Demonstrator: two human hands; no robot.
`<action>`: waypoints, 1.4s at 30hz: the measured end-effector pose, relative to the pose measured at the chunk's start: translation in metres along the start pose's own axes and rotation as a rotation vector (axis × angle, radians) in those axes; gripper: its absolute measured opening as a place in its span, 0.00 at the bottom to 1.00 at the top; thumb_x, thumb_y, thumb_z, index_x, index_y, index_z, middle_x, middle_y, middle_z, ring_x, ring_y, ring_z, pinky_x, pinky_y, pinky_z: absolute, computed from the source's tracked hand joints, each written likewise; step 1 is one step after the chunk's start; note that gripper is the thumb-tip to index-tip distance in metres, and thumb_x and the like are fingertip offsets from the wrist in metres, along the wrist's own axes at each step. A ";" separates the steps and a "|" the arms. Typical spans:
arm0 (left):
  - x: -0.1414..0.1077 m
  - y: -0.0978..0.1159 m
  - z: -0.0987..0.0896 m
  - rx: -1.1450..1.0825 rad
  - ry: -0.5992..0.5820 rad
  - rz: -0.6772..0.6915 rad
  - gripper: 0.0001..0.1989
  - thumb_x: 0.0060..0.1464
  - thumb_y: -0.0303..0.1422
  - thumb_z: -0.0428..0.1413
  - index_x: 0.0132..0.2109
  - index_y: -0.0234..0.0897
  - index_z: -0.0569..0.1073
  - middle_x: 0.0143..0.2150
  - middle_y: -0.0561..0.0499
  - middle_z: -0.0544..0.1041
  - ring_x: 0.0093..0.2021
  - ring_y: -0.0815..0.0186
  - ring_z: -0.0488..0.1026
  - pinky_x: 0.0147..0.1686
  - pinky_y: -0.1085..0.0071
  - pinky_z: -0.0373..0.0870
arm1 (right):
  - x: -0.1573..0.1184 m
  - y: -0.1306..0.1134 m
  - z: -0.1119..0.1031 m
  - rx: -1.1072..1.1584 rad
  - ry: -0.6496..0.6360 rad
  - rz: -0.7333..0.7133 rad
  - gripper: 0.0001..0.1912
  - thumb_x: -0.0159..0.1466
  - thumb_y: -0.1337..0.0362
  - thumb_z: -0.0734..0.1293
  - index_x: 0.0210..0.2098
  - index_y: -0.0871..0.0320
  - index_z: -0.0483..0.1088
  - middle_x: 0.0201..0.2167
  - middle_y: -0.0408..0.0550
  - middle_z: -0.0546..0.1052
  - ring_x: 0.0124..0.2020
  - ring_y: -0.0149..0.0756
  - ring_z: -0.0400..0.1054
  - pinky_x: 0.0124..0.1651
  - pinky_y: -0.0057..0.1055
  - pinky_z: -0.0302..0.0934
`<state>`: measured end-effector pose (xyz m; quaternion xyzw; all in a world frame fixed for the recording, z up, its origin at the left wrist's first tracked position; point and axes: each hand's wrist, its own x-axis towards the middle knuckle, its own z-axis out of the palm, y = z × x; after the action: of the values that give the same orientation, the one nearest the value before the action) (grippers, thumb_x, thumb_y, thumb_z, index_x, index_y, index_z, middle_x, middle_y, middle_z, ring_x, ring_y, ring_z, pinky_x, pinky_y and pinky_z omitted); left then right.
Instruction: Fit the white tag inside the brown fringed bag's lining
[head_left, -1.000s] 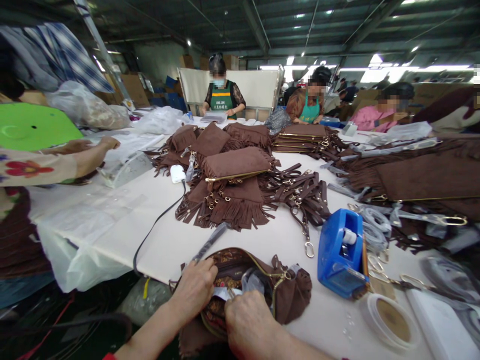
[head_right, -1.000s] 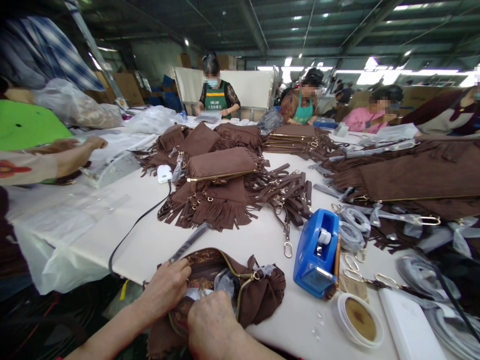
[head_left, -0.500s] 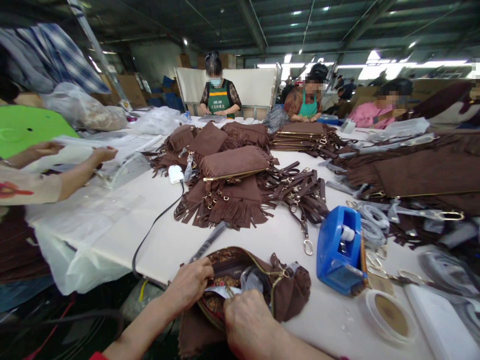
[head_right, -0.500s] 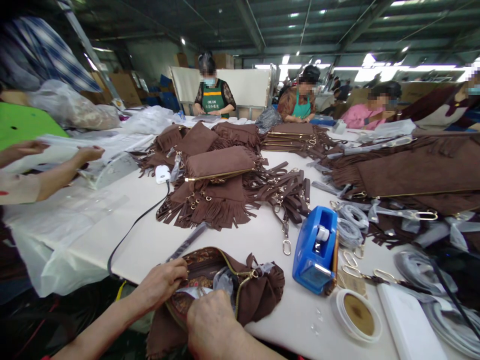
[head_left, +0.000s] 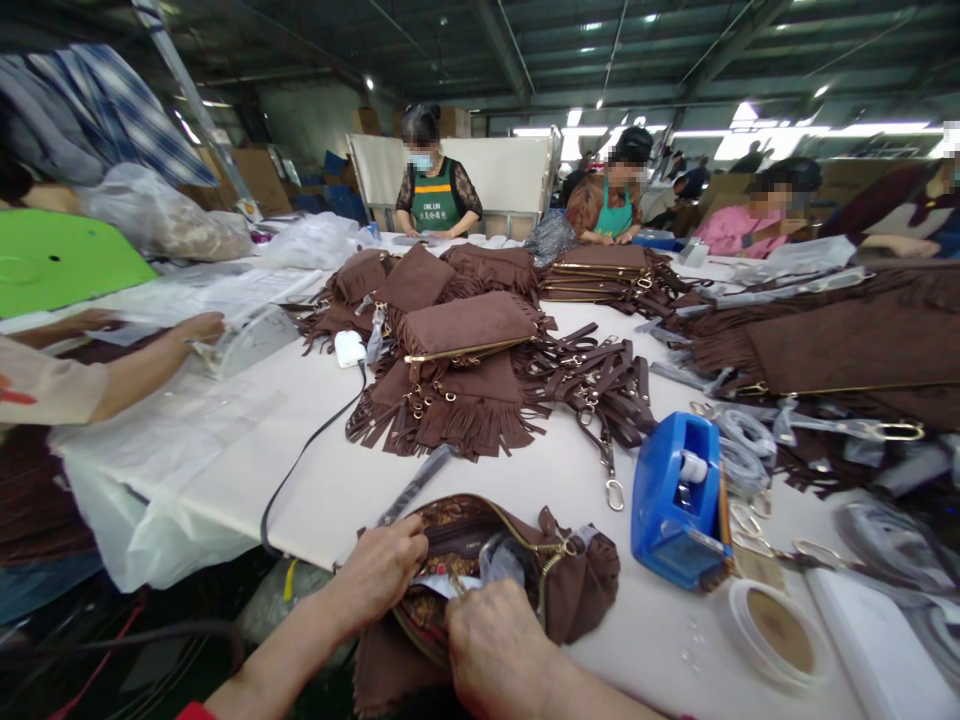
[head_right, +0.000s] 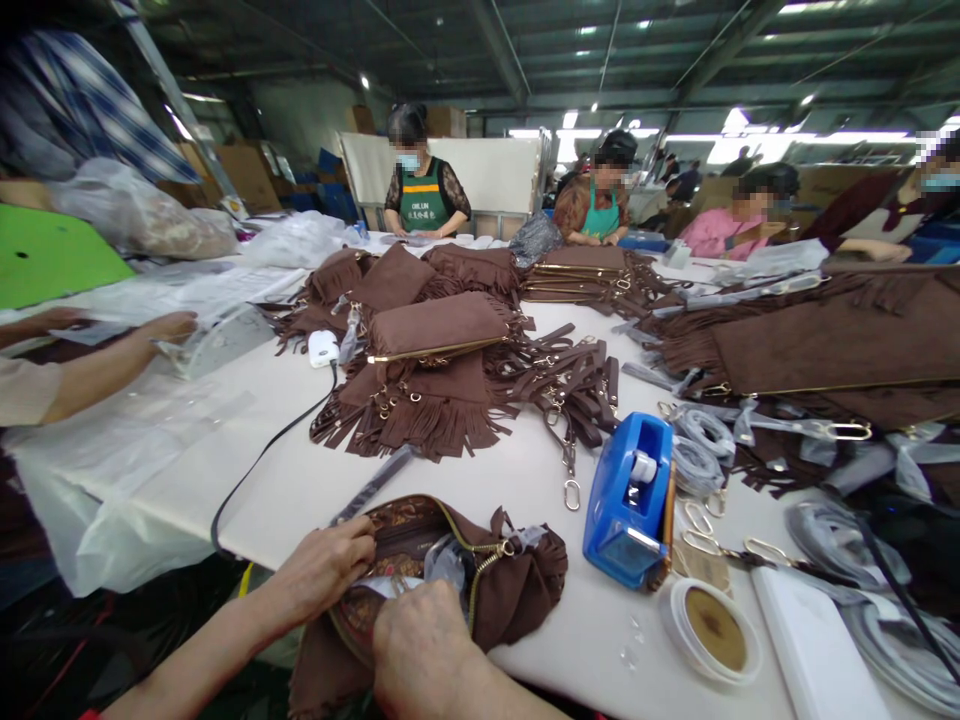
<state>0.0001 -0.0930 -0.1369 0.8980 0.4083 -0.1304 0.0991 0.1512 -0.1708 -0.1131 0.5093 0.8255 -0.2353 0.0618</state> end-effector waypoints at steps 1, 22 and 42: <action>0.000 -0.001 -0.001 -0.001 -0.002 0.011 0.11 0.55 0.26 0.42 0.31 0.39 0.68 0.36 0.52 0.70 0.34 0.65 0.71 0.30 0.70 0.63 | 0.000 0.001 0.000 0.004 0.002 0.004 0.10 0.53 0.71 0.62 0.32 0.67 0.72 0.31 0.61 0.77 0.33 0.47 0.73 0.30 0.35 0.59; 0.001 0.002 -0.005 0.024 0.064 0.168 0.11 0.50 0.20 0.42 0.33 0.35 0.66 0.39 0.47 0.69 0.40 0.61 0.65 0.41 0.59 0.59 | -0.001 0.002 -0.012 -0.021 0.040 0.027 0.09 0.54 0.72 0.60 0.29 0.66 0.72 0.29 0.61 0.77 0.31 0.47 0.73 0.27 0.32 0.57; -0.009 -0.003 0.007 0.216 0.470 0.370 0.11 0.55 0.22 0.42 0.28 0.37 0.64 0.25 0.50 0.68 0.25 0.63 0.61 0.30 0.64 0.55 | 0.004 0.003 -0.023 -0.035 0.091 0.059 0.11 0.57 0.71 0.58 0.31 0.64 0.72 0.29 0.59 0.77 0.31 0.45 0.73 0.28 0.33 0.60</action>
<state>-0.0089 -0.0994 -0.1412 0.9680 0.2334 0.0584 -0.0716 0.1552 -0.1564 -0.0956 0.5423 0.8162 -0.1954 0.0399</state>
